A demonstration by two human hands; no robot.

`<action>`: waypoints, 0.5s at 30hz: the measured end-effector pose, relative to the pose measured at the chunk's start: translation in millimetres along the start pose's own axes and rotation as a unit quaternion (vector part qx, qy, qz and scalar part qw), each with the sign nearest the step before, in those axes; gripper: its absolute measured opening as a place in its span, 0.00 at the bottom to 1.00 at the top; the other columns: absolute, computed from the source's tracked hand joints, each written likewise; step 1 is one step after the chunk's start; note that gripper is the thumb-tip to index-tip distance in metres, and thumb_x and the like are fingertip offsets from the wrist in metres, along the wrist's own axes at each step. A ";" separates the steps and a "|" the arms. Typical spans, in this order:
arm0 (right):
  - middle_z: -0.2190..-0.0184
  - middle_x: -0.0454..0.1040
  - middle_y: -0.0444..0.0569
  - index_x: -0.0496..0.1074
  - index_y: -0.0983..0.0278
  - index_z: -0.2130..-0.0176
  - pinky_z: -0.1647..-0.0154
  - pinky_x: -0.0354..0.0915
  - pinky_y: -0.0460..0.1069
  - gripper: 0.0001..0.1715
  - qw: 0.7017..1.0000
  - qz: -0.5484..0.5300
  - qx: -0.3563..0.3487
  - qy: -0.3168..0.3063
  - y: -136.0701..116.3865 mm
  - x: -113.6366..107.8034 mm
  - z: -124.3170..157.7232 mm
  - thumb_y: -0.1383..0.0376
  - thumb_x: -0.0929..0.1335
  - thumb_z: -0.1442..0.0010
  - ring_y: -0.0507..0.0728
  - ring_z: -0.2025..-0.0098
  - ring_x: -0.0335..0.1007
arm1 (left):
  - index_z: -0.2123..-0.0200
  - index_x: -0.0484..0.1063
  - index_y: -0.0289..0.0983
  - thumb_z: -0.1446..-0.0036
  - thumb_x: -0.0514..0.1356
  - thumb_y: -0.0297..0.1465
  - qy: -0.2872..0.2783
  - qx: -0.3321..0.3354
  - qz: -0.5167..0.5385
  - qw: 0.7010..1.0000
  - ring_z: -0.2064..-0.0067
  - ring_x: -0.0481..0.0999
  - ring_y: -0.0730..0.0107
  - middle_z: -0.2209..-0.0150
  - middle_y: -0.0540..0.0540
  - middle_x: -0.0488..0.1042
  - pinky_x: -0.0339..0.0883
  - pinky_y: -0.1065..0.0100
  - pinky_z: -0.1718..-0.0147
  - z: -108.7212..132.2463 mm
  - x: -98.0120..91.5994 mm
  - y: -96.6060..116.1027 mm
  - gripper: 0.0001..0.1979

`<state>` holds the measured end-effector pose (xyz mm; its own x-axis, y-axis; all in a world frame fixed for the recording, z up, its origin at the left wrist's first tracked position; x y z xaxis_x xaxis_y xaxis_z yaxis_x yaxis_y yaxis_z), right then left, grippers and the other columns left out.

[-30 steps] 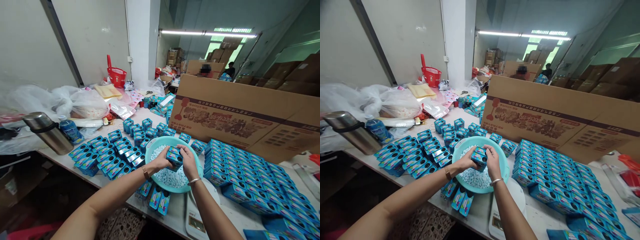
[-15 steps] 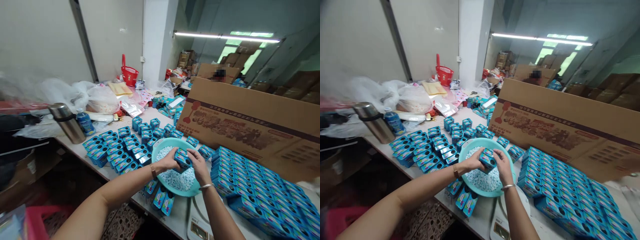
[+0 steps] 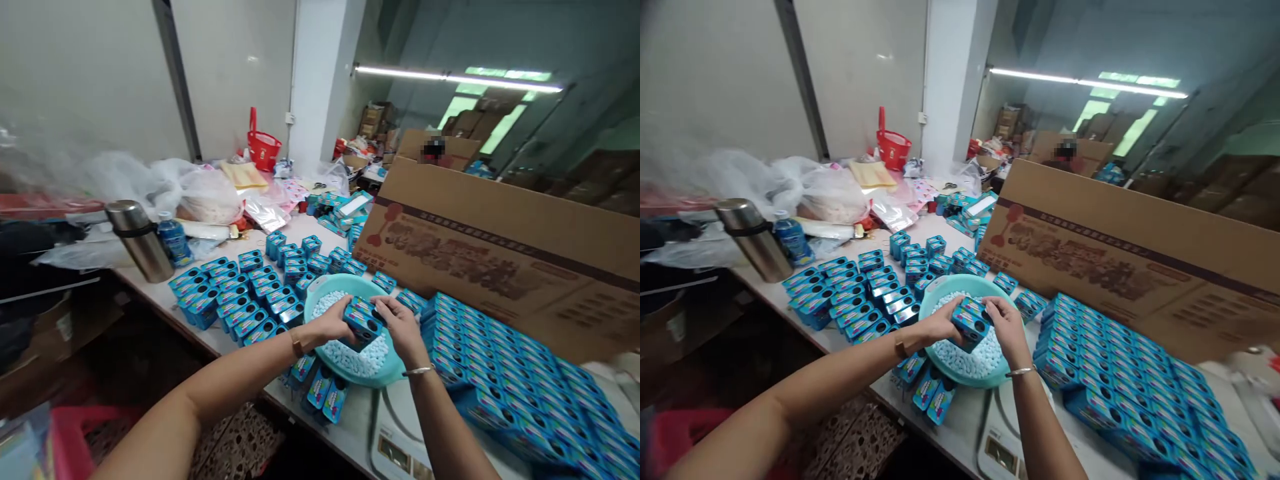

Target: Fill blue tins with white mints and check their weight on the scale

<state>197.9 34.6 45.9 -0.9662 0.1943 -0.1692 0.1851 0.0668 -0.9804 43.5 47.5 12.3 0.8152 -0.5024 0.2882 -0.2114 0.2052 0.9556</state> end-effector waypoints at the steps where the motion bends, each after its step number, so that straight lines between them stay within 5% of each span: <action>1: 0.71 0.78 0.49 0.79 0.62 0.69 0.63 0.65 0.52 0.28 1.000 -0.024 0.011 -0.002 0.4 1.9 1.5 0.43 0.76 0.60 0.57 0.67 0.69 | 0.54 0.67 0.36 0.77 0.68 0.14 -0.003 -0.004 0.005 1.000 0.69 0.69 0.75 0.69 0.56 0.72 0.64 0.75 0.71 2.1 -1.5 0.1 0.39; 5: 0.69 0.78 0.47 0.79 0.61 0.67 0.61 0.66 0.51 0.26 0.995 -0.088 0.032 -0.016 -2.1 11.1 10.6 0.49 0.79 0.64 0.57 0.65 0.70 | 0.52 0.68 0.37 0.77 0.68 0.14 0.014 -0.029 0.028 0.999 0.68 0.71 0.73 0.68 0.56 0.73 0.66 0.72 0.69 8.9 -3.3 3.5 0.41; 9: 0.65 0.80 0.50 0.79 0.61 0.63 0.64 0.68 0.52 0.28 0.993 -0.106 0.058 0.017 -5.3 11.8 23.4 0.44 0.76 0.56 0.59 0.64 0.74 | 0.52 0.69 0.37 0.79 0.69 0.14 0.046 -0.024 0.055 0.997 0.67 0.72 0.71 0.69 0.56 0.73 0.67 0.71 0.66 25.0 -1.2 16.4 0.43; 12: 0.61 0.81 0.52 0.78 0.59 0.61 0.59 0.71 0.54 0.27 0.984 -0.154 0.081 0.047 1.6 3.7 28.7 0.43 0.73 0.51 0.61 0.59 0.77 | 0.52 0.69 0.39 0.80 0.71 0.14 0.062 -0.002 0.107 0.992 0.62 0.74 0.68 0.64 0.52 0.75 0.70 0.69 0.63 56.6 -7.5 32.6 0.44; 15: 0.66 0.81 0.50 0.77 0.58 0.66 0.57 0.73 0.55 0.25 0.972 -0.201 0.104 0.067 19.0 -6.0 26.0 0.44 0.76 0.56 0.61 0.59 0.78 | 0.51 0.70 0.39 0.78 0.73 0.16 0.106 0.051 0.143 0.983 0.58 0.76 0.61 0.60 0.48 0.77 0.72 0.66 0.61 107.8 -25.9 47.5 0.43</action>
<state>202.5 9.3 25.7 -0.9189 0.3192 0.2320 -0.2553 -0.0327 -0.9663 -45.8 -20.3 56.8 0.8060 -0.2482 0.5373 -0.4924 0.2226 0.8414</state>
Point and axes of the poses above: each hand's wrist, its own z-axis away from the middle knuckle, its own x-axis out of the palm, y = z × x, the point moved 5 cm from there along -z, towards the middle knuckle
